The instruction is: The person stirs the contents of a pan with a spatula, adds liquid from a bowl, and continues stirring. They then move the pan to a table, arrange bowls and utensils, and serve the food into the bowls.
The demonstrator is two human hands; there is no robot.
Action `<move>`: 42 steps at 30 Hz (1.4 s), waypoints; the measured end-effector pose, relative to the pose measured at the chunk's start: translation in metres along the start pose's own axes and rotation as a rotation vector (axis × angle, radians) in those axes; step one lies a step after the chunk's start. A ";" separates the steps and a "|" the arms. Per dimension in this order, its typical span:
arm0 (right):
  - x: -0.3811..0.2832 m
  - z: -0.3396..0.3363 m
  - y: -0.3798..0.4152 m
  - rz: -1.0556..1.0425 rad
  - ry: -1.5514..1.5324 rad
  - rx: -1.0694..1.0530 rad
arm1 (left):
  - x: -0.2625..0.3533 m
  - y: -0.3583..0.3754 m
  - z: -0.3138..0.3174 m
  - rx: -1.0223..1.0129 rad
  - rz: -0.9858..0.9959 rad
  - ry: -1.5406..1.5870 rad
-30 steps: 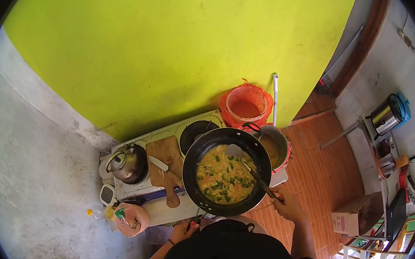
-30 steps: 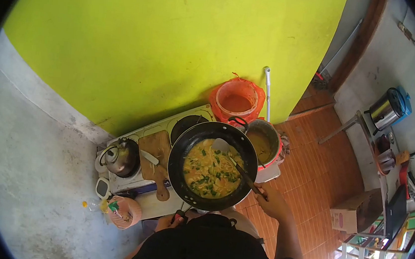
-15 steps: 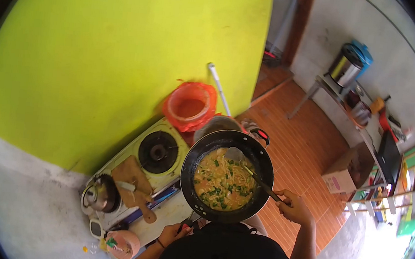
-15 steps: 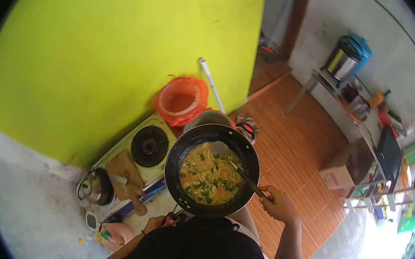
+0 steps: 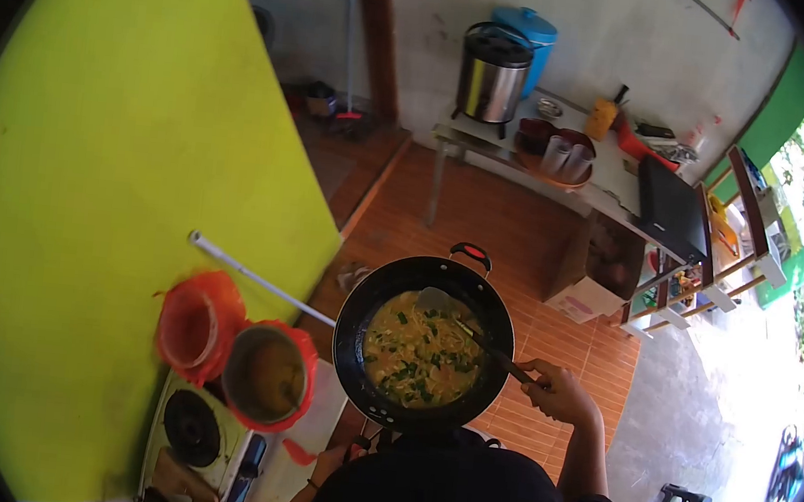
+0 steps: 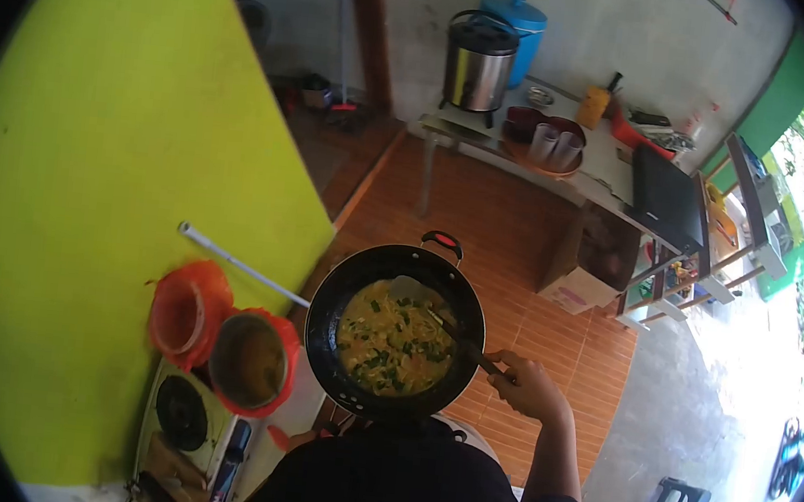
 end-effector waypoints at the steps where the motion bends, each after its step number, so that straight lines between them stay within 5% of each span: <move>1: 0.003 -0.016 -0.006 0.004 0.010 0.020 | 0.025 -0.012 -0.009 0.006 -0.011 0.044; 4: 0.005 -0.061 -0.021 0.010 0.043 0.074 | 0.068 -0.058 -0.016 -0.050 0.013 -0.055; 9: -0.001 -0.128 -0.060 -0.014 0.114 0.114 | 0.151 -0.126 -0.041 0.106 0.358 -0.020; 14: -0.011 -0.191 -0.114 -0.018 0.096 0.094 | 0.190 -0.195 -0.057 0.025 0.301 -0.024; 17: -0.014 -0.229 -0.159 -0.231 0.192 0.123 | 0.216 -0.241 -0.075 0.040 0.273 -0.069; 20: -0.027 -0.271 -0.182 0.027 0.076 0.011 | 0.235 -0.268 -0.080 0.073 0.101 -0.127; 25: -0.036 -0.329 -0.234 -0.073 0.119 -0.084 | 0.239 -0.324 -0.070 0.100 -0.007 -0.128; 32: -0.024 -0.394 -0.309 -0.366 0.157 -0.138 | 0.315 -0.356 -0.065 0.151 -0.123 0.052; 42: -0.027 -0.499 -0.371 -0.333 0.282 -0.284 | 0.428 -0.401 -0.017 0.178 -0.230 0.361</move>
Point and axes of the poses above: each hand's wrist, its own y-axis away from the middle knuckle, its own z-axis out of the palm, x = y × z, the point moved 6 cm from there along -y, towards the middle knuckle, and after that the axes turned 8 degrees about -x, right-handed, at the moved point
